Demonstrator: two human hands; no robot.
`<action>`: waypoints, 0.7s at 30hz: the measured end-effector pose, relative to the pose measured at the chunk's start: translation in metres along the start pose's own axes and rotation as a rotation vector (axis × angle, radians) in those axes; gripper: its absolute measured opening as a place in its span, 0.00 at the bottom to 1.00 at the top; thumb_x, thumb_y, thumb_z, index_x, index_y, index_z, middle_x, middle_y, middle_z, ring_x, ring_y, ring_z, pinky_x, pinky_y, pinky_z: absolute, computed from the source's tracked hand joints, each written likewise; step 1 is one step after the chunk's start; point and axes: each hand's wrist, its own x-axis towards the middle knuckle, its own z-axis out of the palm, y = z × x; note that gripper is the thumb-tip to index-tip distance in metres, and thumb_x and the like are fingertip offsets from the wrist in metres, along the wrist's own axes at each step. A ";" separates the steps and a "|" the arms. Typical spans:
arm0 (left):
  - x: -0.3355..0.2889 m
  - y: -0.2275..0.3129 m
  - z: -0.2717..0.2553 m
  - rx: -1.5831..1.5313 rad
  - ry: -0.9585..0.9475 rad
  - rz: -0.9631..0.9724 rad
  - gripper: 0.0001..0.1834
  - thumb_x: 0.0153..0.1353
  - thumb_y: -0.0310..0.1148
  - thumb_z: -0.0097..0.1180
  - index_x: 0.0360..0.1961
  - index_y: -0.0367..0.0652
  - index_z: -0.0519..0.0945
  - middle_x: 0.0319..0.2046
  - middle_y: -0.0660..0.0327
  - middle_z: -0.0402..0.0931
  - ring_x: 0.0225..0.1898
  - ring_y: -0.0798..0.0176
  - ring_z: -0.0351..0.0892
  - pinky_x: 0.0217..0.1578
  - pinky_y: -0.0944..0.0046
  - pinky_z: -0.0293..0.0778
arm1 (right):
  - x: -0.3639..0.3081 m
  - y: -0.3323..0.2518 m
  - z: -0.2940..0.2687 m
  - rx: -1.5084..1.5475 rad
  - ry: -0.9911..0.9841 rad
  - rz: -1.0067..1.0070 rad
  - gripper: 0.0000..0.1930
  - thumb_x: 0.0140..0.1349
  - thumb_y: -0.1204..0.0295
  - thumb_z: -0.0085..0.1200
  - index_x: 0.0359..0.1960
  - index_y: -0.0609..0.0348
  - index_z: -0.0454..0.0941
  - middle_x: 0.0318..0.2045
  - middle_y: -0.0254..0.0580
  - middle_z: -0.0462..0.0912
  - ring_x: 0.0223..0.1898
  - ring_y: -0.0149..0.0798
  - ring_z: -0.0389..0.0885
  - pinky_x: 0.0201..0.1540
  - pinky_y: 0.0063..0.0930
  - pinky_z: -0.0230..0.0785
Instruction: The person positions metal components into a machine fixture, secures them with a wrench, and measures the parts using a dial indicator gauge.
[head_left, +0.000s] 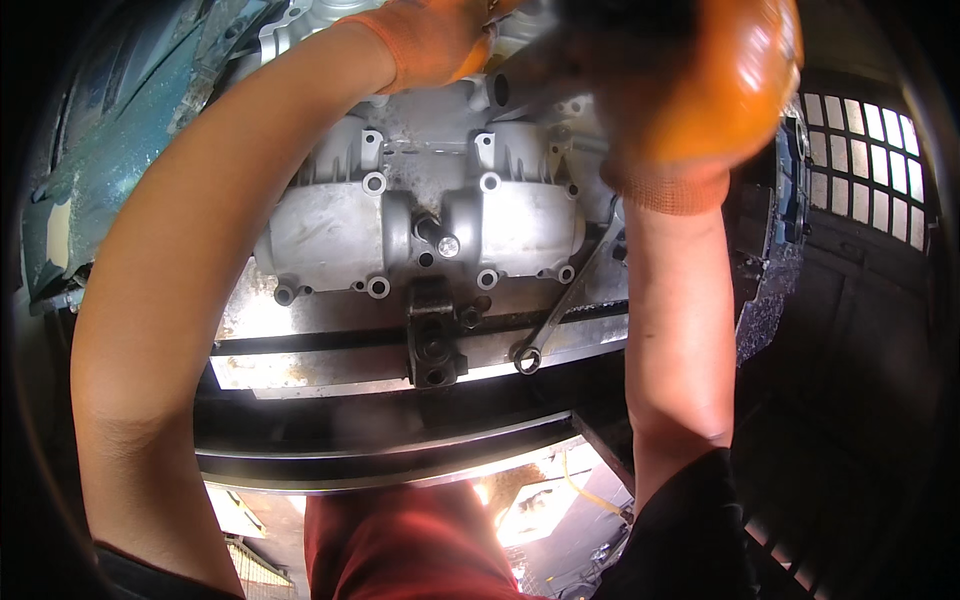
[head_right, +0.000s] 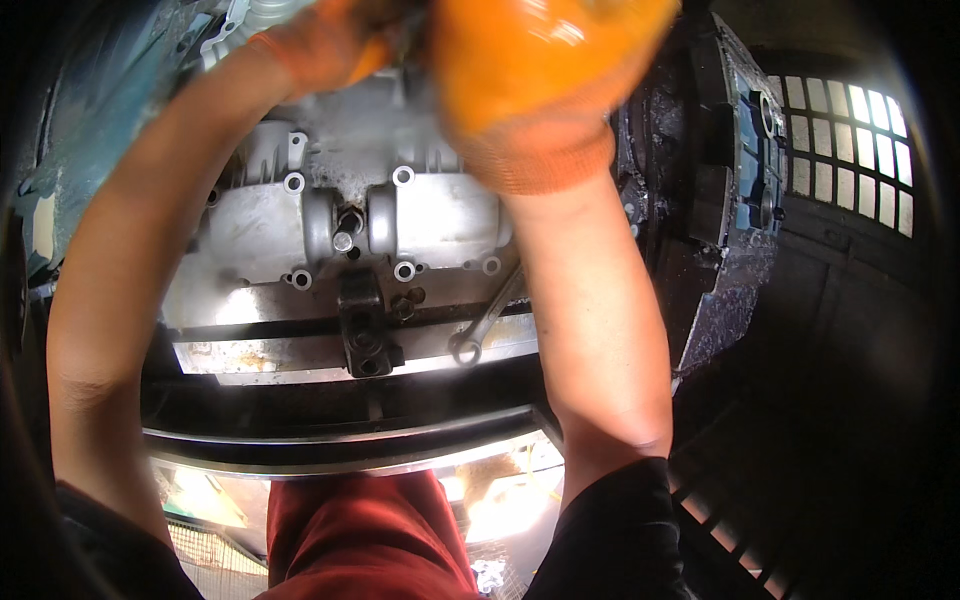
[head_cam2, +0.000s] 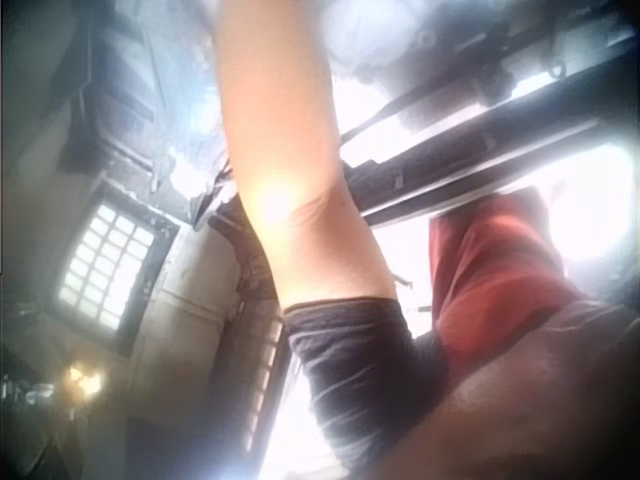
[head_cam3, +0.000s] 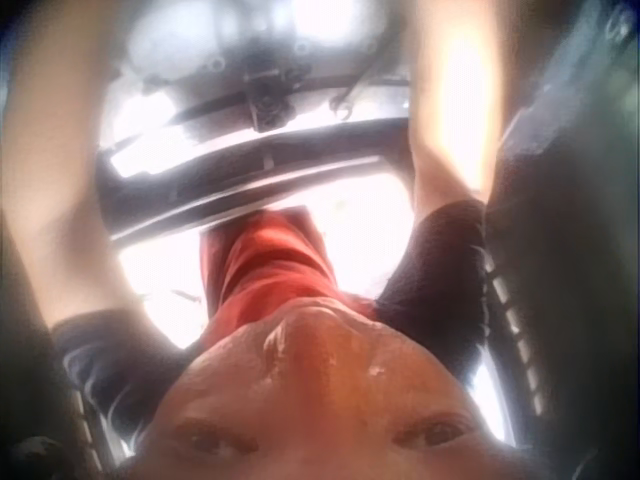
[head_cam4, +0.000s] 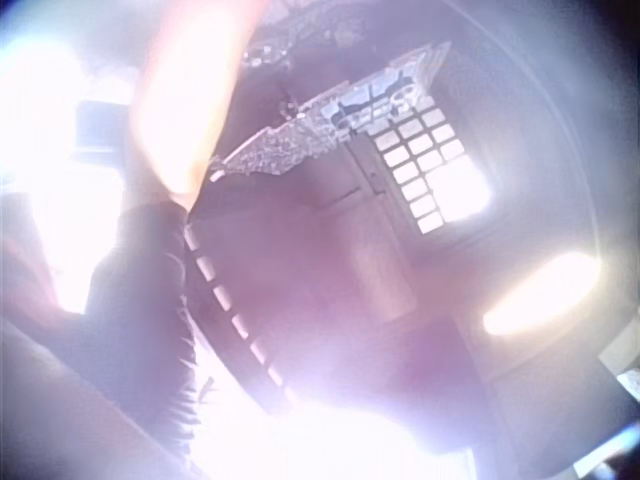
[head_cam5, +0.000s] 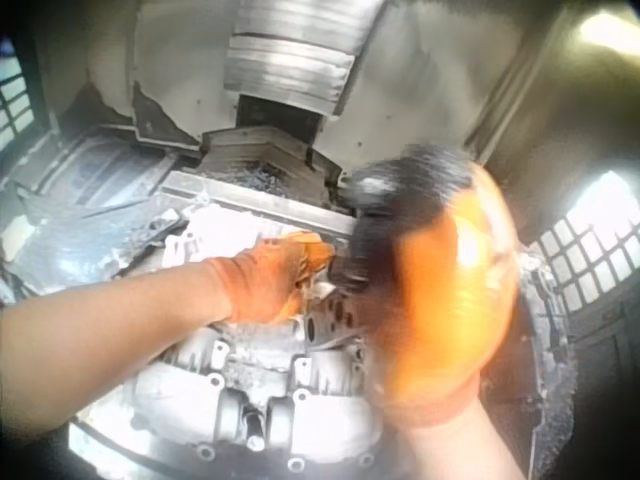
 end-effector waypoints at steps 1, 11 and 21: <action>0.000 0.009 -0.009 -0.066 -0.062 -0.074 0.19 0.55 0.31 0.58 0.49 0.37 0.77 0.45 0.42 0.77 0.48 0.38 0.78 0.47 0.50 0.75 | 0.007 0.002 0.002 -0.047 -0.085 -0.214 0.09 0.62 0.72 0.51 0.38 0.66 0.79 0.31 0.45 0.80 0.35 0.46 0.80 0.34 0.36 0.73; 0.001 -0.013 0.011 0.107 0.004 0.042 0.12 0.59 0.26 0.51 0.44 0.35 0.76 0.39 0.43 0.77 0.44 0.40 0.78 0.47 0.50 0.73 | 0.008 -0.021 -0.025 1.001 0.191 0.926 0.13 0.71 0.59 0.51 0.39 0.57 0.75 0.26 0.33 0.75 0.23 0.26 0.69 0.24 0.22 0.61; -0.079 -0.013 -0.095 -0.149 0.307 -0.273 0.17 0.60 0.22 0.48 0.51 0.39 0.78 0.32 0.58 0.79 0.34 0.62 0.77 0.33 0.66 0.71 | 0.022 -0.052 0.001 1.014 0.068 0.854 0.15 0.71 0.60 0.50 0.37 0.62 0.77 0.23 0.36 0.76 0.19 0.28 0.70 0.21 0.21 0.63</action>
